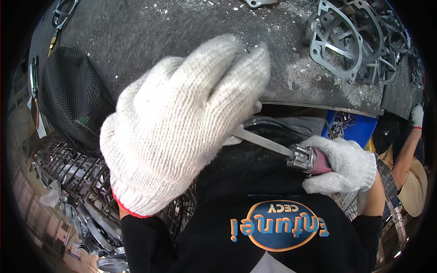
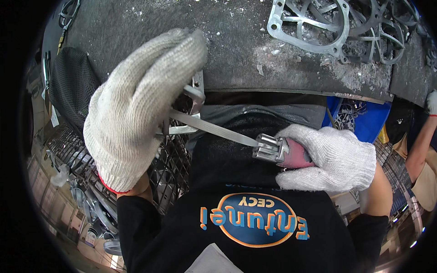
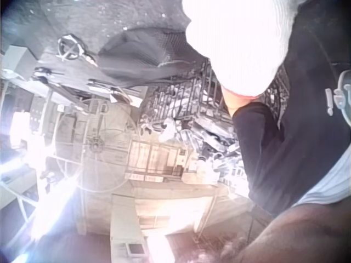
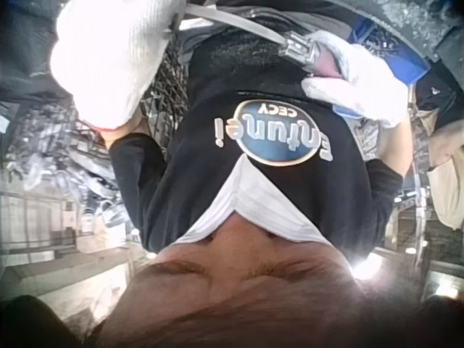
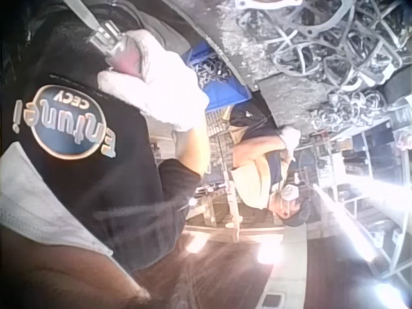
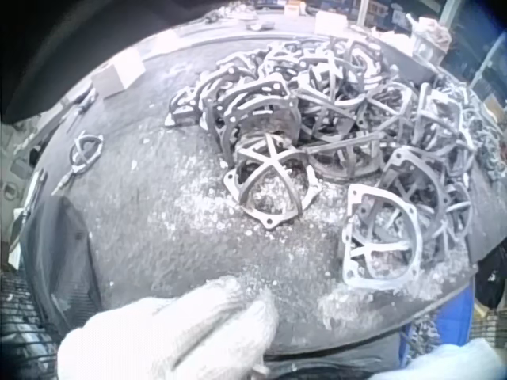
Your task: The person picks up a metal frame part and deburrs its edges using a handheld pneumatic file, turning the part by hand to file various sections.
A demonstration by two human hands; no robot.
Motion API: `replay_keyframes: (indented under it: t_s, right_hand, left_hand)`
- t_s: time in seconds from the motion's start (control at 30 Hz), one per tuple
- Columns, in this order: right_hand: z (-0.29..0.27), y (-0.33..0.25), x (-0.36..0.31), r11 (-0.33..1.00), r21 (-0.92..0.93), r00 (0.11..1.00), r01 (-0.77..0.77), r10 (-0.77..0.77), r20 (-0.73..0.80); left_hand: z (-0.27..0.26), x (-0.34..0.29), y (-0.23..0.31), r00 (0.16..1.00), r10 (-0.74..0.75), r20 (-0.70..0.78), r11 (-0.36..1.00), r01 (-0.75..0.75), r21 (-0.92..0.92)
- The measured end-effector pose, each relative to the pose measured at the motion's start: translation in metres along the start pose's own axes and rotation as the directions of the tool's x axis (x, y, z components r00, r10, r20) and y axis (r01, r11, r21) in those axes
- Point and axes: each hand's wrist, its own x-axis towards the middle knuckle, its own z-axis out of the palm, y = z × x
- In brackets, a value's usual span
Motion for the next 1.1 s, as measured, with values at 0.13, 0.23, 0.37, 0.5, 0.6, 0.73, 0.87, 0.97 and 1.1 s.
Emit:
replay_keyframes:
  t_s: [0.13, 0.23, 0.37, 0.5, 0.6, 0.73, 0.87, 0.97, 1.1]
  right_hand:
    - [0.007, 0.002, 0.0, 1.0, -0.016, 1.0, 0.007, -0.007, -0.018]
    - [0.006, 0.009, -0.009, 0.999, -0.034, 0.999, 0.01, -0.011, -0.033]
    - [0.01, 0.015, -0.021, 0.998, 0.041, 0.993, 0.038, -0.033, -0.115]
    - [0.008, 0.001, -0.017, 0.985, 0.086, 0.979, -0.147, 0.157, -0.132]
    - [0.011, -0.001, -0.016, 0.992, 0.034, 0.973, -0.123, 0.127, -0.193]
    - [0.017, -0.015, -0.025, 0.944, -0.33, 0.87, -0.022, -0.144, -0.471]
    - [0.007, -0.018, -0.029, 0.885, -0.448, 0.798, -0.126, -0.178, -0.576]
    - [-0.003, -0.02, -0.024, 0.823, -0.549, 0.755, -0.145, -0.267, -0.599]
    - [-0.004, -0.025, -0.019, 0.805, -0.578, 0.763, -0.137, -0.286, -0.579]
  left_hand:
    - [-0.02, 0.01, 0.013, 0.988, -0.038, 0.151, 0.997, 0.027, 0.077]
    - [-0.013, 0.001, -0.006, 0.989, -0.051, 0.14, 0.999, 0.051, 0.006]
    - [-0.001, -0.013, -0.004, 0.993, -0.016, -0.115, 0.94, -0.024, -0.34]
    - [0.008, -0.012, -0.006, 0.983, -0.093, -0.158, 0.887, 0.01, -0.462]
    - [0.013, 0.003, -0.008, 0.993, -0.034, -0.11, 0.925, -0.011, -0.381]
    - [0.001, 0.016, -0.005, 0.999, 0.027, -0.036, 0.971, -0.035, -0.237]
    - [0.011, 0.044, 0.005, 0.989, 0.149, 0.01, 0.977, -0.145, -0.156]
    - [-0.013, 0.03, 0.021, 0.977, 0.201, 0.069, 0.979, -0.198, -0.057]
    - [-0.048, 0.03, 0.027, 0.964, 0.228, 0.14, 0.966, -0.241, 0.087]
